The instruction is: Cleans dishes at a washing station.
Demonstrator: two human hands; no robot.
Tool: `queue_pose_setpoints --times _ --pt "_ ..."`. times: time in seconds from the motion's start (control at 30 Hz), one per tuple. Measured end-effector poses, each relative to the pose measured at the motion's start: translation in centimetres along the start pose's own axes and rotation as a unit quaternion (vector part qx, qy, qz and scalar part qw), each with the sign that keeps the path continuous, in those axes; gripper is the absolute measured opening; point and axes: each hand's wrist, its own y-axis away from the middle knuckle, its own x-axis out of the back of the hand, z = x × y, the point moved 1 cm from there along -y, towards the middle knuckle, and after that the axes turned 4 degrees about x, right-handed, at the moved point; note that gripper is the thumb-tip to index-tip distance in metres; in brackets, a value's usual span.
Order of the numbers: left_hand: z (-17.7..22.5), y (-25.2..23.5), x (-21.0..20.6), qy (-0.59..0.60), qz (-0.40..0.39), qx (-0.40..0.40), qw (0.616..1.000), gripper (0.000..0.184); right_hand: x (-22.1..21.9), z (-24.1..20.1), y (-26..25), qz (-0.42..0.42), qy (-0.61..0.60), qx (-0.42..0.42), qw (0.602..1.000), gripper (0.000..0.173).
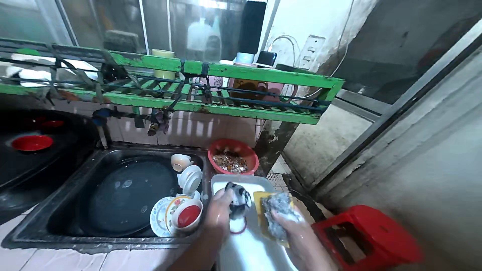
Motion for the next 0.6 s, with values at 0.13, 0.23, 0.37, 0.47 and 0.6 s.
queue_pose_setpoints --times 0.13,0.23,0.37,0.47,0.6 --pt "-0.9 1.5 -1.1 -0.008 0.013 0.034 0.999 0.034 0.2 -1.0 0.3 -0.072 0.178 0.001 0.981 0.067" --pt "0.4 1.5 -1.0 0.001 0.031 0.046 0.998 0.031 0.8 -0.7 0.5 -0.113 0.177 -0.007 0.978 0.066" --pt "0.2 1.5 -1.0 -0.004 -0.017 0.055 0.998 0.029 1.6 -1.3 -0.5 -0.091 0.21 -0.028 0.973 0.059" --pt "0.1 1.5 -1.1 -0.06 -0.037 0.064 0.995 0.029 0.4 -1.5 0.5 -0.094 0.317 0.1 0.939 0.051" --pt "0.4 0.6 -0.4 -0.093 -0.031 0.088 0.991 0.03 -0.5 -0.5 2.5 -0.166 0.367 0.274 0.873 0.042"
